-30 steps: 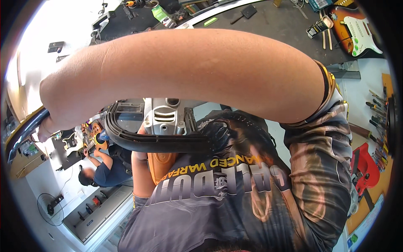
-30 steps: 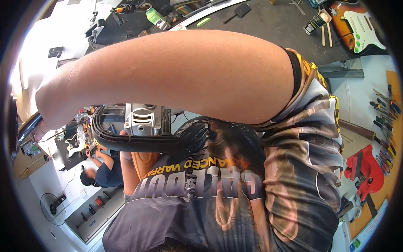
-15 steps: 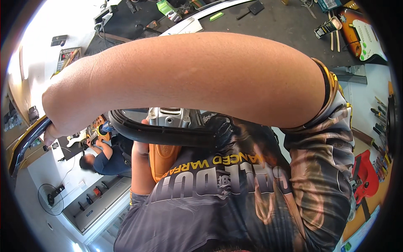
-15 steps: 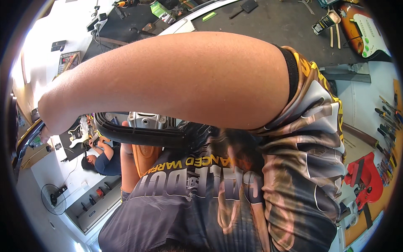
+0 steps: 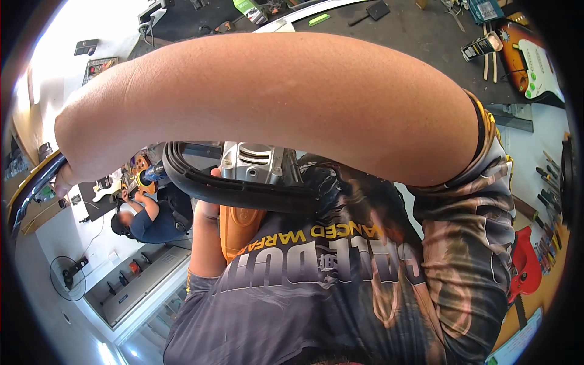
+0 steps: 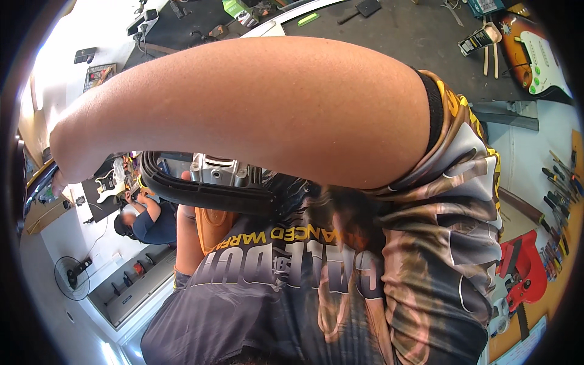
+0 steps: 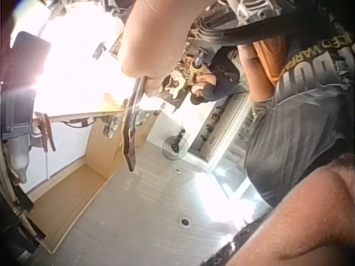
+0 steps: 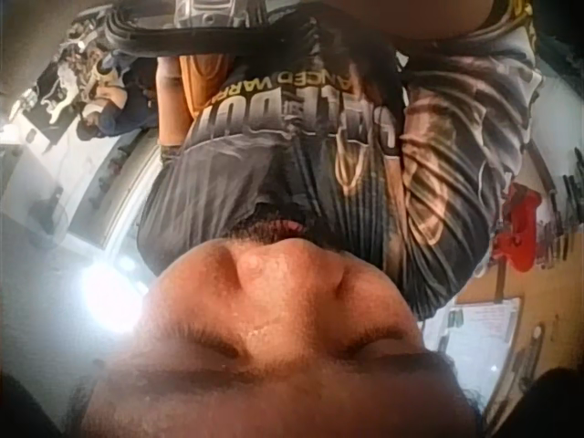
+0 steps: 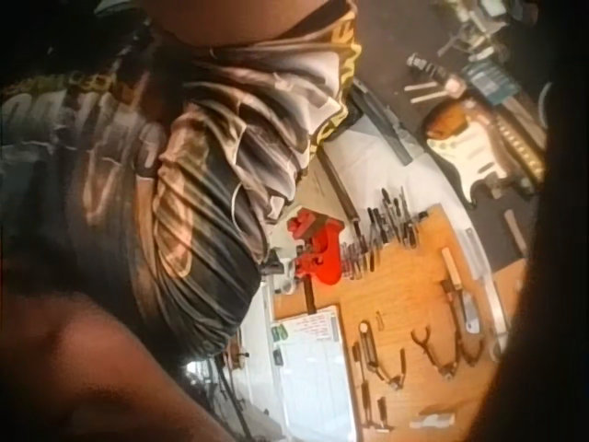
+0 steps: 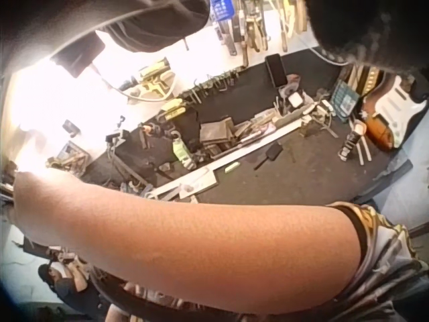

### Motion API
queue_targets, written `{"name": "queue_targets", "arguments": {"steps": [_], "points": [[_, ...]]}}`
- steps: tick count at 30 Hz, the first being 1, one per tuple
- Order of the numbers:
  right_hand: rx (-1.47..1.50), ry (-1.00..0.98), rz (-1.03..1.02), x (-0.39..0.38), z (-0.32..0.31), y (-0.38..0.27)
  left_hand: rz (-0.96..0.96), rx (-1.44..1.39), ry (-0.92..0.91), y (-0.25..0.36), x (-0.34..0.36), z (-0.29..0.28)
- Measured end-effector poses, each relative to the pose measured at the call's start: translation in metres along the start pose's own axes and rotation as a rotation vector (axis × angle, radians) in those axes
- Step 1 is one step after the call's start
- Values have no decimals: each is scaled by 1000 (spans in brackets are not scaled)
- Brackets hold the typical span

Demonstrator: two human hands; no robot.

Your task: The person applies a compound to a buffer and uses a power tool to polish the side of a guitar neck, moving it along the wood while another person works on an instrument in the background.

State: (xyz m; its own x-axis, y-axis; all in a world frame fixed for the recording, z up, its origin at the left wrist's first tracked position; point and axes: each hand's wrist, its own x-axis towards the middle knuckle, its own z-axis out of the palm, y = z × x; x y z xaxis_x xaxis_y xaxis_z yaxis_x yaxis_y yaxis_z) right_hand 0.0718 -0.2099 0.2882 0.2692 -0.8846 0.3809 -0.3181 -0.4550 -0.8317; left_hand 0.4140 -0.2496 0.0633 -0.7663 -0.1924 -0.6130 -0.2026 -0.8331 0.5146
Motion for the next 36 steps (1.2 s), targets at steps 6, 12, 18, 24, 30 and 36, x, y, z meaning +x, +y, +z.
{"name": "queue_targets", "arguments": {"steps": [6,12,18,24,30,36], "points": [[-70,36,33,-3,-16,4,107,141,6,-16,-12,21],[-81,39,77,-10,-20,2,168,117,56,-19,-22,8],[-68,57,-10,-17,-11,-4,7,-70,62,4,-39,-58],[-43,16,38,-13,-3,-9,95,294,245,0,-14,29],[-38,-61,39,-10,7,-13,218,382,190,16,-18,80],[-2,-34,6,1,12,-5,294,332,283,12,-10,60]]}}
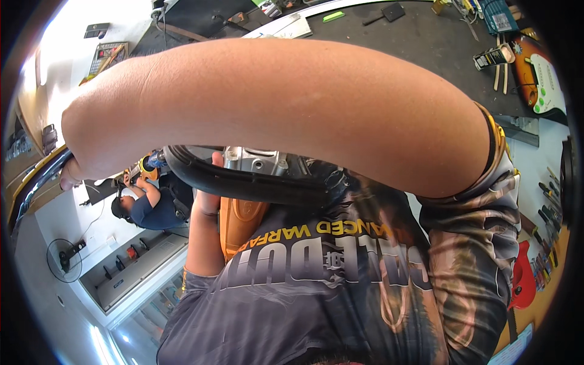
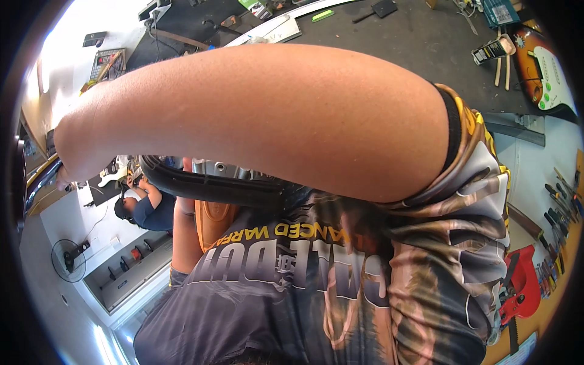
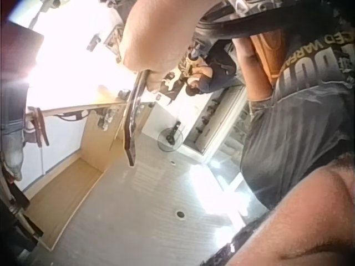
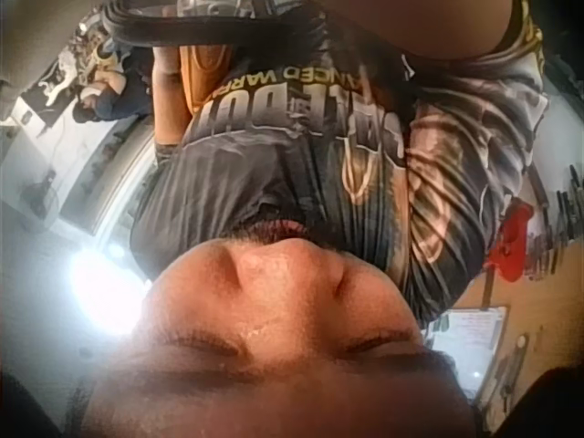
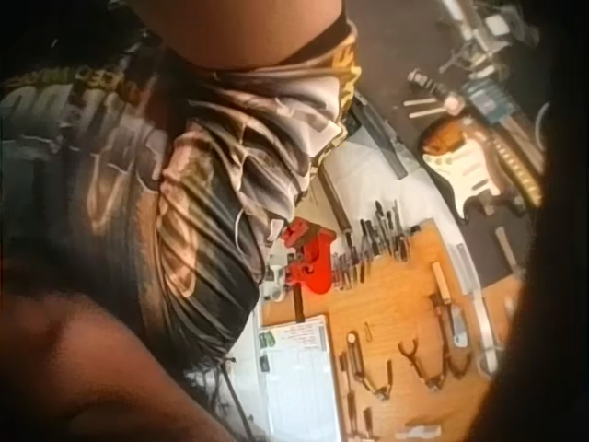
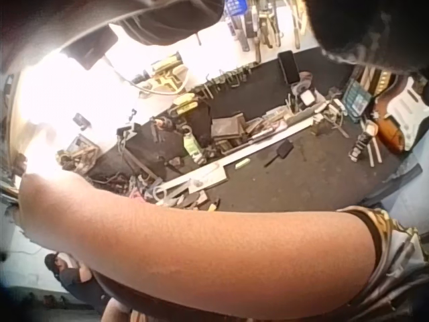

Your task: The person applies a compound to a buffer and uses a power tool to polish the side of a guitar neck, moving it along the wood while another person works on an instrument in the background.

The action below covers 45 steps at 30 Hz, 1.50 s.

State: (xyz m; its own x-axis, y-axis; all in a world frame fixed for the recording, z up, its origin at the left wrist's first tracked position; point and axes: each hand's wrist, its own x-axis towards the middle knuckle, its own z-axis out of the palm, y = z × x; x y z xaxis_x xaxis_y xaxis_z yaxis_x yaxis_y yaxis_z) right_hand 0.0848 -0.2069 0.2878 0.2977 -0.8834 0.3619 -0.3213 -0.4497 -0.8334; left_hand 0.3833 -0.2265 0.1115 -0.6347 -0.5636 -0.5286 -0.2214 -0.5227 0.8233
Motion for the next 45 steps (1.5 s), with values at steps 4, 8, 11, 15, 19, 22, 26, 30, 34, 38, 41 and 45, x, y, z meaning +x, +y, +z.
{"name": "queue_targets", "arguments": {"steps": [4,8,11,15,19,22,26,30,34,38,41,45], "points": [[70,100,-146,13,9,8,26,-49,-86,4,4,8],[100,55,-140,11,13,8,52,-165,-176,4,1,14],[98,16,-60,6,11,1,59,-43,7,-6,4,2],[104,-12,98,0,12,-11,-79,-19,224,-15,4,15],[155,-3,78,-4,12,-10,-105,-91,285,-10,4,30],[150,-28,85,2,11,-8,-96,-106,211,-17,4,12],[121,-23,-88,21,15,-4,-44,-7,103,-10,4,13],[191,-5,-110,15,15,4,-217,-143,337,-15,8,-1],[75,26,-127,10,9,3,-8,-8,56,-8,7,-5],[61,37,-108,7,16,0,-31,27,90,3,-2,29],[60,48,-89,5,17,-1,-21,122,233,7,0,40],[48,62,-67,3,17,-4,-71,-32,72,-5,6,3]]}}
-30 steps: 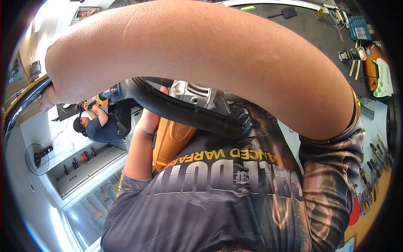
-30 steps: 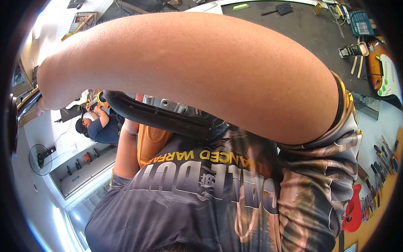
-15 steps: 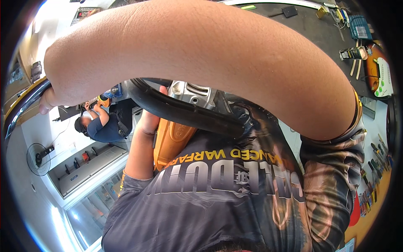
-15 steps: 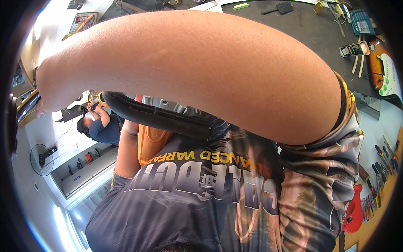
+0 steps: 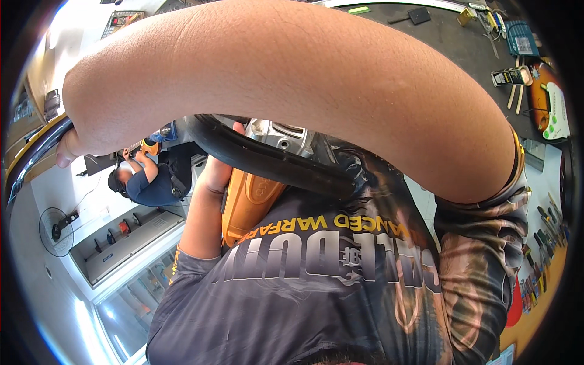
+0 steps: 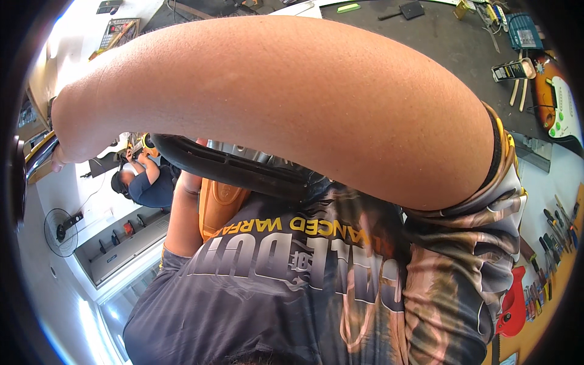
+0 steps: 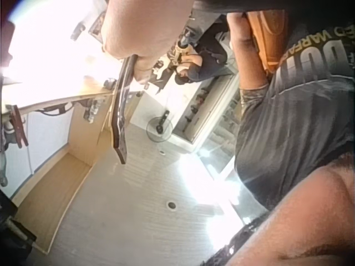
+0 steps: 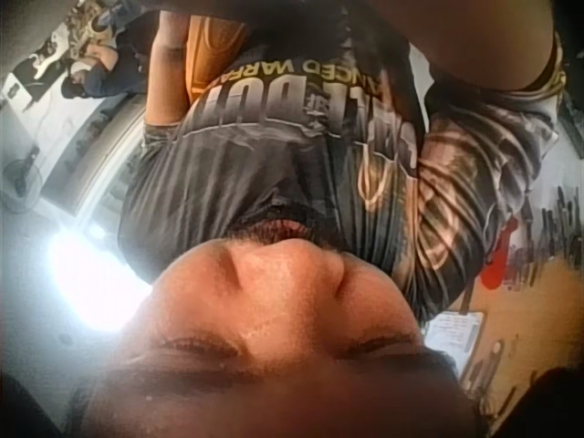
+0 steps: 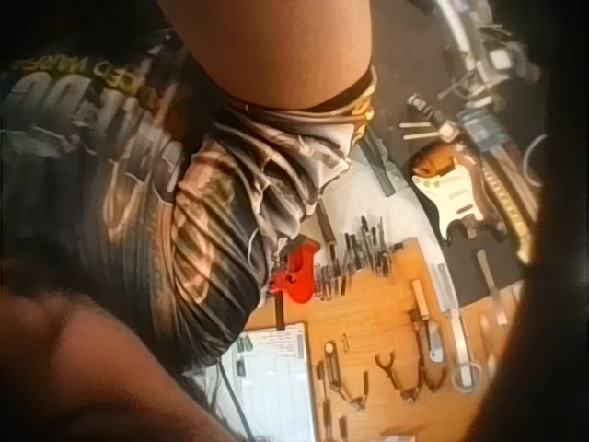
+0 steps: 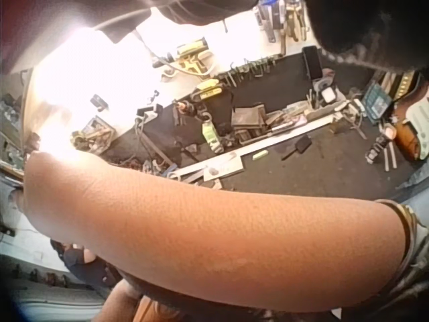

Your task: The person applies a compound to a buffer and uses a power tool to polish the side of a guitar neck, moving it along the wood while another person works on an instrument in the background.

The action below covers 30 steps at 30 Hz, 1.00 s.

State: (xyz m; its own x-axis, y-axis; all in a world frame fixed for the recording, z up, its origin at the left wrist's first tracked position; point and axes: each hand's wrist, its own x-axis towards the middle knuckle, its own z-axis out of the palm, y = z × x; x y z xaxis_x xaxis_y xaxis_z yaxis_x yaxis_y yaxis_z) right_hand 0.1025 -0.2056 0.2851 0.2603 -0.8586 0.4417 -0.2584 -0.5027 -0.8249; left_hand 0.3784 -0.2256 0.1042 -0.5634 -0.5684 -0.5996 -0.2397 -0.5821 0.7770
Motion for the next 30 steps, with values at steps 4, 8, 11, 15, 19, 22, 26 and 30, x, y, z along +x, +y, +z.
{"name": "queue_targets", "arguments": {"steps": [4,8,11,15,19,22,26,30], "points": [[-22,18,24,-4,0,-2,-29,-71,-69,-2,-2,-10],[-46,39,50,-9,0,-5,-61,-116,-127,-4,-1,-3],[-56,40,67,-9,0,-9,-114,-118,-135,3,-3,11],[16,-70,112,-5,-4,-11,-84,-99,-123,1,-4,1],[125,-85,118,-6,2,-5,-93,-151,11,-11,-2,-28],[101,-57,-87,2,3,5,74,-21,-66,6,-11,7],[45,-29,-48,13,17,3,90,-148,-106,6,-13,17],[40,-37,10,2,16,-4,-27,-259,-170,-4,-6,-6]]}}
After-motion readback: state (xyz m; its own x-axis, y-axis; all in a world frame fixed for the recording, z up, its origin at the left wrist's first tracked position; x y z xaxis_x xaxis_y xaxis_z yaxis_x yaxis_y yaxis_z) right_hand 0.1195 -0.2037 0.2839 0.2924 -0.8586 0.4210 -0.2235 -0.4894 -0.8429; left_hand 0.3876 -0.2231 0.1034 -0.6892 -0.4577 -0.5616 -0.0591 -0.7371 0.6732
